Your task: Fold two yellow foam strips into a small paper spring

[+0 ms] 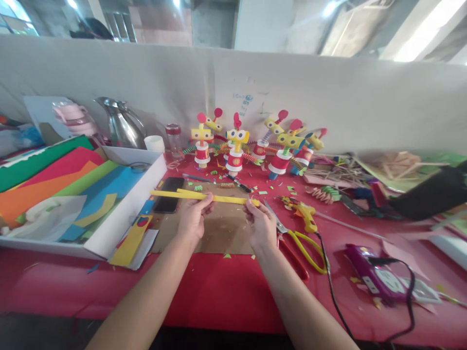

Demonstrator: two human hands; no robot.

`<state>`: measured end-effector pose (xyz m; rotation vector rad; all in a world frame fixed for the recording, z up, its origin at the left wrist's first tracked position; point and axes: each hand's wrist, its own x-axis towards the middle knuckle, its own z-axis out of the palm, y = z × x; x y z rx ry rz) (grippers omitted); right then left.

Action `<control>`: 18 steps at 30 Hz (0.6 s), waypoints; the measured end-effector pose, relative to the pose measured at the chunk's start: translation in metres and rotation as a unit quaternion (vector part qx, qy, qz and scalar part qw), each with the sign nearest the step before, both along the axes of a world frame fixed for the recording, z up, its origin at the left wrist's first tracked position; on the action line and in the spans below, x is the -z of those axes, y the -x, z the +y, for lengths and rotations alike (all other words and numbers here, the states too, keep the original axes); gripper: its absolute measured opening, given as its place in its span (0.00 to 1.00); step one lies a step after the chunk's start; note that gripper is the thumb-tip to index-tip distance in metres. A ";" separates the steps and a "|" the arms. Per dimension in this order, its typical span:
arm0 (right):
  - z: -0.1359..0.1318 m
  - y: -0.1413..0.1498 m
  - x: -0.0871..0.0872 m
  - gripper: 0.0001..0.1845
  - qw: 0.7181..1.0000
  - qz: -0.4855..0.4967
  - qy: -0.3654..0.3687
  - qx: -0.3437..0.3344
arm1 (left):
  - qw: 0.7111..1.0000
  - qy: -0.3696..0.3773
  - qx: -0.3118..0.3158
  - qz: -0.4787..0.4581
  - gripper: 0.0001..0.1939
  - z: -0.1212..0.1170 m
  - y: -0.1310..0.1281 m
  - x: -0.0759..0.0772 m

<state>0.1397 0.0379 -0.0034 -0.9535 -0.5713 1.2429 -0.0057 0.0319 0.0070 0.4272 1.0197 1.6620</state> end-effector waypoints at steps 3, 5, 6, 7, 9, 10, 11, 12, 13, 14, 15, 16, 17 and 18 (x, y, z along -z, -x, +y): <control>0.000 0.003 0.000 0.13 0.998 0.057 -0.002 -0.012 | 1.000 -0.002 0.000 -0.016 0.15 0.001 0.003 0.000; -0.002 0.008 0.001 0.14 0.995 0.073 0.007 -0.066 | 1.000 -0.003 0.013 -0.017 0.15 0.000 0.002 0.001; -0.004 0.010 0.001 0.15 0.993 0.067 0.014 -0.093 | 1.000 -0.002 0.023 -0.015 0.14 -0.002 0.000 0.001; -0.005 0.013 0.002 0.15 0.992 0.053 0.022 -0.112 | 0.999 -0.002 0.035 -0.011 0.14 -0.003 -0.002 0.001; -0.007 0.015 0.004 0.15 0.992 0.023 0.030 -0.121 | 0.998 0.003 0.058 -0.002 0.13 -0.005 -0.006 0.001; -0.008 0.015 0.004 0.14 0.993 0.015 0.030 -0.116 | 0.998 0.007 0.062 0.002 0.13 -0.005 -0.006 0.001; -0.008 0.014 0.004 0.14 0.994 0.013 0.030 -0.108 | 0.998 0.011 0.058 0.005 0.13 -0.005 -0.006 0.001; -0.007 0.013 0.004 0.14 0.995 0.016 0.030 -0.098 | 0.999 0.016 0.046 0.007 0.12 -0.005 -0.004 0.000; -0.006 0.011 0.004 0.14 0.995 0.020 0.032 -0.088 | 0.999 0.022 0.028 0.006 0.12 -0.004 -0.002 0.000; -0.004 0.009 0.004 0.15 0.996 0.024 0.035 -0.074 | 1.000 0.028 0.009 0.004 0.11 -0.003 0.002 0.000; -0.002 0.007 0.004 0.15 0.997 0.027 0.039 -0.060 | 0.999 0.032 -0.010 -0.001 0.10 -0.002 0.007 -0.001; 0.000 0.006 0.005 0.15 0.998 0.028 0.041 -0.047 | 0.999 0.035 -0.028 -0.006 0.10 0.000 0.012 -0.001; 0.002 0.004 0.006 0.15 0.998 0.028 0.041 -0.038 | 0.998 0.035 -0.041 -0.011 0.09 0.002 0.017 -0.001; 0.003 0.003 0.007 0.15 0.998 0.026 0.040 -0.033 | 0.998 0.035 -0.053 -0.015 0.09 0.003 0.023 -0.001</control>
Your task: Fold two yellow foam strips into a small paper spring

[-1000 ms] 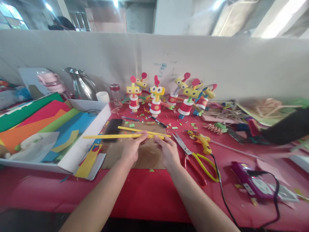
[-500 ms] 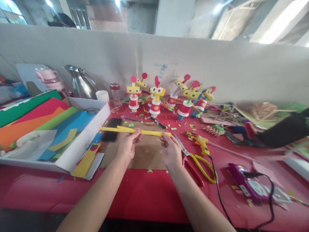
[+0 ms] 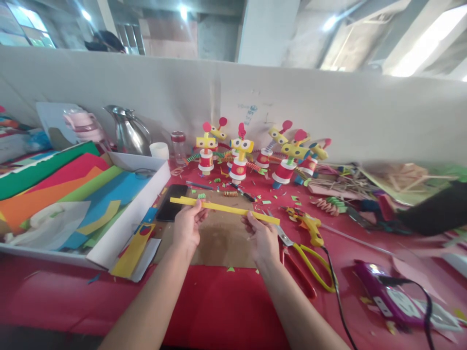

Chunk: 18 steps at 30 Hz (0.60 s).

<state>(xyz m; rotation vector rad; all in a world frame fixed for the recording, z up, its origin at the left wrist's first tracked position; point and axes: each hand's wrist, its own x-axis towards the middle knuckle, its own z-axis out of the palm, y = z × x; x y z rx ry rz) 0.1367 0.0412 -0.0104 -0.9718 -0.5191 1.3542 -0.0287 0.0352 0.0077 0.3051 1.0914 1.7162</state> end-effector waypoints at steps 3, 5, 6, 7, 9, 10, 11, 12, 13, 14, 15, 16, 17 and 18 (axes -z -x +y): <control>0.003 -0.002 0.003 0.15 1.000 -0.007 -0.009 0.006 | 0.999 -0.005 -0.038 -0.011 0.07 0.004 0.015 0.000; 0.003 -0.003 0.003 0.15 1.000 -0.013 -0.009 0.013 | 0.997 -0.016 -0.074 -0.024 0.06 0.005 0.021 -0.002; 0.002 -0.003 0.003 0.14 1.000 -0.011 -0.009 0.019 | 0.995 -0.031 -0.093 -0.032 0.06 0.005 0.022 -0.003; 0.002 -0.003 0.002 0.14 1.000 -0.006 -0.009 0.024 | 0.993 -0.053 -0.103 -0.039 0.07 0.005 0.021 -0.005; -0.001 -0.001 0.000 0.13 0.999 0.016 -0.009 0.028 | 0.990 -0.107 -0.082 -0.045 0.10 0.001 0.013 -0.008; -0.003 0.001 0.000 0.13 0.999 0.029 -0.008 0.024 | 0.991 -0.126 -0.020 -0.037 0.13 -0.001 0.006 -0.009; -0.005 0.003 -0.001 0.13 0.999 0.037 -0.004 0.010 | 0.991 -0.121 0.053 -0.022 0.17 -0.004 -0.001 -0.009; -0.007 0.005 -0.002 0.14 0.999 0.040 0.001 -0.012 | 0.986 -0.101 0.130 0.003 0.19 -0.007 -0.009 -0.009; -0.009 0.008 -0.002 0.14 0.998 0.037 0.008 -0.041 | 0.978 -0.078 0.191 0.031 0.18 -0.010 -0.017 -0.008; -0.010 0.010 -0.002 0.14 0.997 0.030 0.013 -0.073 | 0.972 -0.061 0.217 0.065 0.16 -0.012 -0.024 -0.006; -0.011 0.012 -0.002 0.14 0.995 0.019 0.016 -0.101 | 0.970 -0.047 0.215 0.104 0.13 -0.013 -0.029 -0.003; -0.012 0.013 -0.001 0.14 0.993 0.009 0.018 -0.118 | 0.971 -0.032 0.197 0.134 0.11 -0.014 -0.032 -0.001; -0.011 0.012 -0.001 0.13 0.993 0.001 0.020 -0.119 | 0.972 -0.021 0.176 0.154 0.10 -0.013 -0.034 0.001; -0.010 0.011 -0.001 0.13 0.994 -0.003 0.020 -0.106 | 0.975 -0.013 0.153 0.164 0.10 -0.012 -0.035 0.002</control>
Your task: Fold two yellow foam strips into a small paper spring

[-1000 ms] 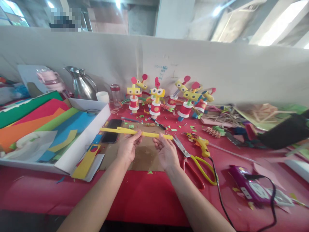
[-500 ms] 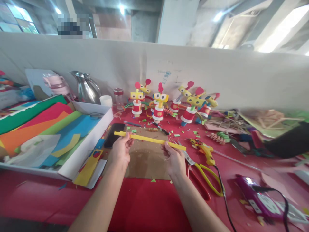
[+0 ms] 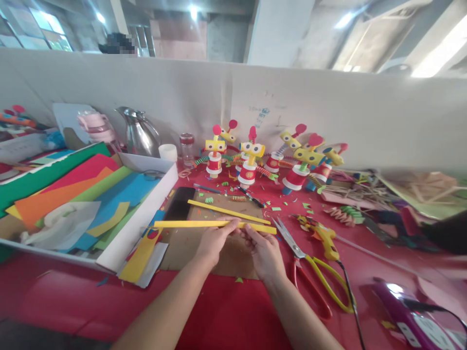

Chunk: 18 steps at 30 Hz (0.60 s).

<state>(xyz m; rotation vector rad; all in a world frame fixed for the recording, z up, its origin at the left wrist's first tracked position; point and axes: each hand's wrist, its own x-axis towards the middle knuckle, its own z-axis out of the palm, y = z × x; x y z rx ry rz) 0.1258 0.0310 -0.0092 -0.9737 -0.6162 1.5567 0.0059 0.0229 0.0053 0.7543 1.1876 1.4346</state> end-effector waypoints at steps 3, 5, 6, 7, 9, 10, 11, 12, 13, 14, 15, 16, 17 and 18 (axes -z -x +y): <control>0.006 -0.008 0.000 0.13 0.998 0.010 -0.008 0.067 | 0.999 -0.002 -0.048 -0.014 0.11 0.005 0.003 0.002; 0.009 -0.013 -0.001 0.14 0.995 0.021 -0.014 0.097 | 0.997 -0.011 -0.067 -0.030 0.11 0.007 0.006 0.002; 0.011 -0.015 0.000 0.15 0.994 0.026 -0.014 0.106 | 0.996 -0.016 -0.075 -0.038 0.11 0.008 0.007 0.002; 0.012 -0.017 0.000 0.15 0.993 0.029 -0.011 0.115 | 0.995 -0.019 -0.082 -0.045 0.12 0.009 0.008 0.003; 0.013 -0.019 0.002 0.15 0.990 0.032 -0.007 0.136 | 0.993 -0.021 -0.101 -0.060 0.12 0.011 0.010 0.004; 0.014 -0.020 0.003 0.14 0.989 0.033 -0.009 0.146 | 0.991 -0.021 -0.113 -0.071 0.12 0.012 0.011 0.004; 0.014 -0.021 0.003 0.14 0.987 0.032 -0.012 0.155 | 0.988 -0.023 -0.125 -0.085 0.12 0.013 0.012 0.004; 0.014 -0.022 0.003 0.13 0.987 0.029 -0.012 0.159 | 0.986 -0.024 -0.134 -0.099 0.12 0.014 0.014 0.004; 0.013 -0.021 0.003 0.13 0.988 0.023 -0.005 0.153 | 0.984 -0.026 -0.140 -0.112 0.12 0.015 0.015 0.004; 0.013 -0.019 0.002 0.15 0.990 0.014 0.006 0.138 | 0.982 -0.026 -0.140 -0.121 0.13 0.015 0.015 0.004; 0.011 -0.017 0.001 0.17 0.993 0.003 0.016 0.114 | 0.982 -0.026 -0.136 -0.126 0.12 0.015 0.015 0.004; 0.009 -0.013 0.001 0.18 0.996 -0.007 0.019 0.083 | 0.984 -0.024 -0.124 -0.125 0.12 0.014 0.014 0.003; 0.007 -0.008 0.000 0.18 0.999 -0.013 0.014 0.049 | 0.987 -0.022 -0.103 -0.120 0.12 0.013 0.012 0.003; 0.004 -0.004 0.000 0.17 1.000 -0.016 -0.003 0.020 | 0.991 -0.021 -0.072 -0.112 0.11 0.011 0.009 0.003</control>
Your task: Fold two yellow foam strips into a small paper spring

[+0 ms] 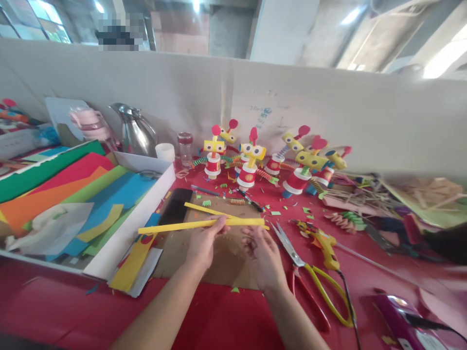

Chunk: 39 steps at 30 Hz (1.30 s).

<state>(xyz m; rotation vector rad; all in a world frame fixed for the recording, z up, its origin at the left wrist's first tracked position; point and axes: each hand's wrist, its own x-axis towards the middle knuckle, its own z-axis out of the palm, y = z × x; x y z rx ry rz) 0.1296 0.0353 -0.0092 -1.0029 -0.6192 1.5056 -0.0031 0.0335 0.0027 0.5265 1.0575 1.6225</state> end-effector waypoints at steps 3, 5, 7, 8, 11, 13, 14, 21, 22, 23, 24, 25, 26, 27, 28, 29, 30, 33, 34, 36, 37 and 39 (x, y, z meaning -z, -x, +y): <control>-0.005 0.009 0.002 0.13 0.998 -0.020 -0.055 -0.029 | 0.995 0.001 0.096 0.023 0.11 -0.007 -0.010 0.000; -0.005 0.007 0.003 0.12 0.997 -0.042 -0.062 -0.003 | 0.994 0.021 0.097 0.039 0.11 -0.011 -0.013 0.000; -0.001 -0.003 0.001 0.12 0.996 -0.053 -0.057 0.036 | 0.996 0.032 0.061 0.056 0.11 -0.011 -0.012 0.000; 0.002 -0.010 -0.001 0.13 0.996 -0.051 -0.052 0.056 | 0.997 0.029 0.043 0.059 0.11 -0.010 -0.010 0.000; 0.012 -0.032 -0.008 0.15 0.991 -0.018 -0.038 0.124 | 1.000 0.013 0.001 0.025 0.10 -0.003 0.001 0.001; 0.017 -0.041 -0.012 0.16 0.983 0.023 -0.041 0.180 | 0.999 0.002 -0.034 -0.024 0.09 0.001 0.008 0.001; 0.018 -0.042 -0.012 0.16 0.980 0.035 -0.042 0.190 | 0.998 -0.006 -0.050 -0.045 0.09 0.003 0.010 0.001; -0.002 -0.004 -0.004 0.18 0.998 -0.018 -0.036 -0.046 | 0.997 -0.019 0.071 -0.013 0.10 -0.009 -0.008 0.001; -0.003 -0.002 -0.004 0.16 0.998 -0.020 -0.040 -0.043 | 0.996 -0.025 0.083 0.014 0.09 -0.011 -0.011 0.001; -0.003 -0.002 -0.003 0.15 0.999 -0.019 -0.043 -0.028 | 0.995 -0.032 0.082 0.038 0.09 -0.012 -0.012 0.001; -0.001 -0.005 -0.004 0.14 0.999 -0.014 -0.044 -0.006 | 0.995 -0.040 0.069 0.057 0.08 -0.012 -0.011 0.001; 0.002 -0.010 -0.005 0.13 0.999 -0.006 -0.045 0.022 | 0.995 -0.048 0.050 0.067 0.07 -0.011 -0.009 0.000; 0.005 -0.015 -0.006 0.14 0.998 0.003 -0.047 0.052 | 0.996 -0.055 0.026 0.065 0.06 -0.010 -0.006 0.000; 0.008 -0.020 -0.007 0.14 0.995 0.011 -0.050 0.080 | 0.997 -0.063 0.006 0.053 0.06 -0.008 -0.003 -0.001; 0.010 -0.024 -0.007 0.15 0.993 0.016 -0.052 0.101 | 0.997 -0.070 -0.010 0.037 0.06 -0.007 0.001 -0.002; 0.012 -0.027 -0.008 0.16 0.992 0.018 -0.054 0.112 | 0.996 -0.080 -0.017 0.020 0.06 -0.005 0.004 -0.003; 0.012 -0.028 -0.008 0.17 0.992 0.017 -0.056 0.115 | 0.996 -0.089 -0.013 0.011 0.07 -0.004 0.006 -0.003; 0.012 -0.031 -0.006 0.15 0.989 -0.042 -0.081 0.115 | 0.993 -0.114 0.002 0.041 0.09 -0.003 0.008 -0.006; 0.013 -0.033 -0.007 0.14 0.983 -0.091 -0.101 0.123 | 0.991 -0.119 0.000 0.057 0.09 -0.003 0.008 -0.006; 0.018 -0.040 -0.009 0.12 0.951 -0.247 -0.144 0.115 | 0.991 -0.114 -0.011 0.067 0.12 -0.003 0.009 -0.008; 0.022 -0.043 -0.011 0.12 0.919 -0.346 -0.168 0.089 | 0.993 -0.103 -0.016 0.059 0.14 -0.002 0.010 -0.008; 0.031 -0.049 -0.015 0.12 0.805 -0.556 -0.207 -0.006 | 0.996 -0.075 -0.027 0.042 0.17 -0.001 0.012 -0.009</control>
